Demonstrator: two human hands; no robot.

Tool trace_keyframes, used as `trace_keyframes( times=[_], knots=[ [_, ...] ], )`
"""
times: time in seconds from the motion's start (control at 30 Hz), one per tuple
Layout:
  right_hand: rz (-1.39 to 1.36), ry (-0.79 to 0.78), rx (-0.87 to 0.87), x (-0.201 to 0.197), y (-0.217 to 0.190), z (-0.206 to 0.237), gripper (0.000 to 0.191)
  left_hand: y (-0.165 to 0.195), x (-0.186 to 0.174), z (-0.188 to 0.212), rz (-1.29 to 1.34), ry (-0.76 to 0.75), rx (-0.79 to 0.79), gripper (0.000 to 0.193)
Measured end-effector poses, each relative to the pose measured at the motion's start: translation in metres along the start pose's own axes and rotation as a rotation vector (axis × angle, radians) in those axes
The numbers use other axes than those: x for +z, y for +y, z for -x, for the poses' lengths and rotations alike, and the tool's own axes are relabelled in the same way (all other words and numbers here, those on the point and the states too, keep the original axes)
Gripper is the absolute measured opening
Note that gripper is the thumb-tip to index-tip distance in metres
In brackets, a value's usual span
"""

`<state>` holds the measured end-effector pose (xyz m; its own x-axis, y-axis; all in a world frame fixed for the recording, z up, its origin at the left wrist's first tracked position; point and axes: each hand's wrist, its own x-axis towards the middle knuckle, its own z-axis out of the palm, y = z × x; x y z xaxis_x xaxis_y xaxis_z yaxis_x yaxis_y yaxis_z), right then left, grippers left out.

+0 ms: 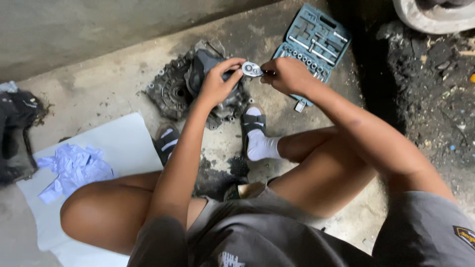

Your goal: The person sits on the floor and uses a ratchet wrench to loosen and remove bolts from a small engine block. They repeatedly reposition the engine and adjust the tool to access different bolts, then place the removed bolts into a nearby tool kit.

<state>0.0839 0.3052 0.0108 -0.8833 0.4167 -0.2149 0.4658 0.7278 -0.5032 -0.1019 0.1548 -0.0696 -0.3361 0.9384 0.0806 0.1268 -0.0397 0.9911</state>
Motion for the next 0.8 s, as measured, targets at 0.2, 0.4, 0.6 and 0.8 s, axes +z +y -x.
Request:
trace_keyframes(
  times=[0.2, 0.4, 0.6, 0.8],
  knots=[
    [-0.102, 0.086, 0.152, 0.048, 0.002, 0.018, 0.030, -0.008, 0.007, 0.004, -0.299, 0.055, 0.119, 0.024],
    [-0.085, 0.109, 0.156, 0.060, -0.004, 0.021, 0.030, -0.011, 0.011, 0.004, -0.393, 0.090, 0.123, 0.022],
    [-0.271, 0.014, 0.276, 0.061, -0.011, 0.017, 0.029, -0.009, 0.006, 0.005, -0.458, 0.090, 0.103, 0.020],
    [-0.745, 0.065, 0.397, 0.102, -0.029, 0.011, 0.029, -0.007, -0.006, -0.006, -0.459, -0.042, 0.142, 0.016]
  ],
)
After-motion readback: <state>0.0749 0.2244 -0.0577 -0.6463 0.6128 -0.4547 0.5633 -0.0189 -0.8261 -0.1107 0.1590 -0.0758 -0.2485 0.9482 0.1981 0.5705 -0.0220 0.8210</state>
